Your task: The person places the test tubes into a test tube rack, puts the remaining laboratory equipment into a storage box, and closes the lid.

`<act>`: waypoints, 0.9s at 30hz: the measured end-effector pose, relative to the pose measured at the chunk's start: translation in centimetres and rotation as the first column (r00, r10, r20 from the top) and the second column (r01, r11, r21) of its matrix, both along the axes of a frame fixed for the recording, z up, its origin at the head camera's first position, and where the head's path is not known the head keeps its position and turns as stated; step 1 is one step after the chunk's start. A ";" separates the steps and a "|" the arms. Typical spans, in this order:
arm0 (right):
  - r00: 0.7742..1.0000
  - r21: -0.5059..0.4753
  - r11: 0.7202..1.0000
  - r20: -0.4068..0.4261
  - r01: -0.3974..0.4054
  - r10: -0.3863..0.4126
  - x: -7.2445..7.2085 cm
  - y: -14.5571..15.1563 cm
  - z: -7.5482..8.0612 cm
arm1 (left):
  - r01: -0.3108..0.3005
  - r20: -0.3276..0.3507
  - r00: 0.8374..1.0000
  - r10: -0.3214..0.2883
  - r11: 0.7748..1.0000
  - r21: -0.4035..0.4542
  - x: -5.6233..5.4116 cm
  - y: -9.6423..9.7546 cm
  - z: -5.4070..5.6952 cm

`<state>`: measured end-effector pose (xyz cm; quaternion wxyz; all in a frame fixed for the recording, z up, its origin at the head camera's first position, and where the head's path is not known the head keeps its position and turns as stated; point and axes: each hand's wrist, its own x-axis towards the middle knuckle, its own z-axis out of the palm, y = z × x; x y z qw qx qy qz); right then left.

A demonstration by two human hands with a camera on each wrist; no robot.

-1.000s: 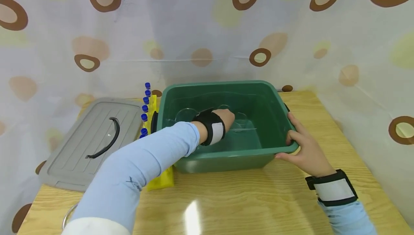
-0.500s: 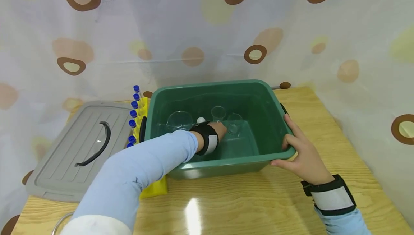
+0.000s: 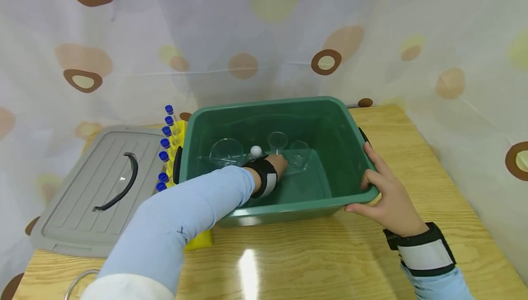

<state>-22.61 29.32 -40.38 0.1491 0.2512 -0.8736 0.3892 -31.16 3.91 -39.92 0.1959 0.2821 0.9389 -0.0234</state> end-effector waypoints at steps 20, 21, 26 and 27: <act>0.999 -0.020 0.999 -0.007 -0.042 0.042 -0.4 -0.5 0.1 | 0.115 -0.205 0.968 -0.144 0.982 -0.147 -6.8 1.3 -13.9; 0.999 -0.022 0.999 -0.009 -0.045 0.044 -0.4 -0.5 0.1 | 0.139 -0.218 0.961 -0.169 0.979 -0.148 -6.1 1.3 -12.0; 1.000 -0.032 0.999 0.012 -0.025 0.025 -0.2 0.3 -0.1 | 0.209 -0.203 0.956 -0.212 0.977 -0.036 -0.8 3.2 2.6; 1.000 -0.032 0.999 0.019 -0.015 0.016 -0.2 0.7 -0.1 | 0.226 -0.228 0.950 -0.214 0.974 0.027 0.1 3.5 5.4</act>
